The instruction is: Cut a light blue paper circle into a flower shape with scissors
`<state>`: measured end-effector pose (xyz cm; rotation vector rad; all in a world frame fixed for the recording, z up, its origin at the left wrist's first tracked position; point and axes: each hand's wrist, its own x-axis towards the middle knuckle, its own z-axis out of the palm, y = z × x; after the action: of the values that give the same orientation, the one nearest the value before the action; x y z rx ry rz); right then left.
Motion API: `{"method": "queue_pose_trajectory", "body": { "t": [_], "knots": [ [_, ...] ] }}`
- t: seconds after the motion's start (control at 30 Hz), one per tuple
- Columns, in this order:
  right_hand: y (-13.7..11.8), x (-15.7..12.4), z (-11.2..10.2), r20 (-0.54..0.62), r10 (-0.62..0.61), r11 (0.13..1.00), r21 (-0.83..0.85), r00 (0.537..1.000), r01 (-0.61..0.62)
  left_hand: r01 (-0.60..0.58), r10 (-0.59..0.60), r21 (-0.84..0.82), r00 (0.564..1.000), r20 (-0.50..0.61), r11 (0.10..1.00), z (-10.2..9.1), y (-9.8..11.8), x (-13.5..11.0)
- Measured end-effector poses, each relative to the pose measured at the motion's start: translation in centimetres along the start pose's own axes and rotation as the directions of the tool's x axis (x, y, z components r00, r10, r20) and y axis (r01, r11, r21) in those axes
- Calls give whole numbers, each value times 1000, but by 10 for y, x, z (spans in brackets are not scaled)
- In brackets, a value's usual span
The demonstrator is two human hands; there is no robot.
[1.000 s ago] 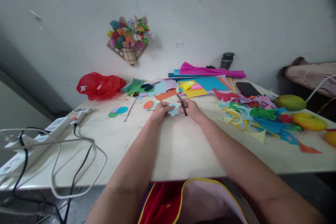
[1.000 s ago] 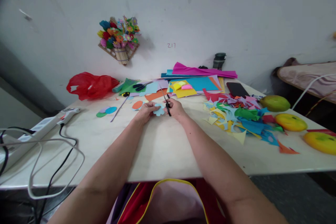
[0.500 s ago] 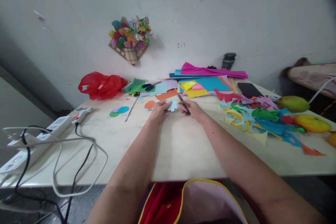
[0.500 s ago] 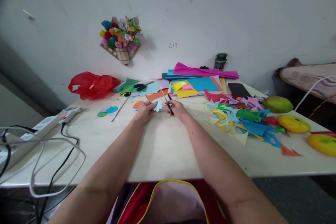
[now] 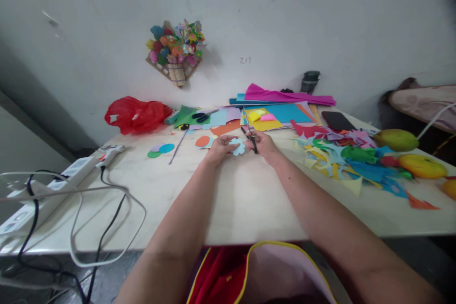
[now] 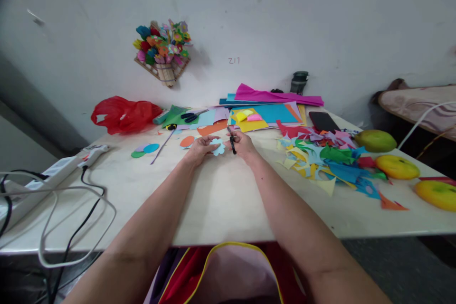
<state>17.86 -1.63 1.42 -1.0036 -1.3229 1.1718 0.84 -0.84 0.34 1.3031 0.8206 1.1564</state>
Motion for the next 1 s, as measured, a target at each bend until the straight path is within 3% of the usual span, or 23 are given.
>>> {"method": "queue_pose_trajectory", "body": {
  "t": [0.33, 0.63, 0.83, 1.0],
  "knots": [
    [6, 3, -1, 24, -30, 1000, -9, 999, 30, 44, -54, 62, 982, 181, 997, 6, 0, 0],
    [2, 3, 0, -60, 26, 998, 52, 998, -23, 17, -15, -77, 1000, 27, 997, 3, 0, 0],
    [1, 2, 3, -105, 66, 997, 35, 992, -63, 24, -24, -119, 1000, -3, 993, 2, -2, 1],
    [2, 2, 6, -97, 65, 997, 51, 993, -60, 39, -37, -55, 999, 33, 998, -1, -7, 4]
  ]
}}
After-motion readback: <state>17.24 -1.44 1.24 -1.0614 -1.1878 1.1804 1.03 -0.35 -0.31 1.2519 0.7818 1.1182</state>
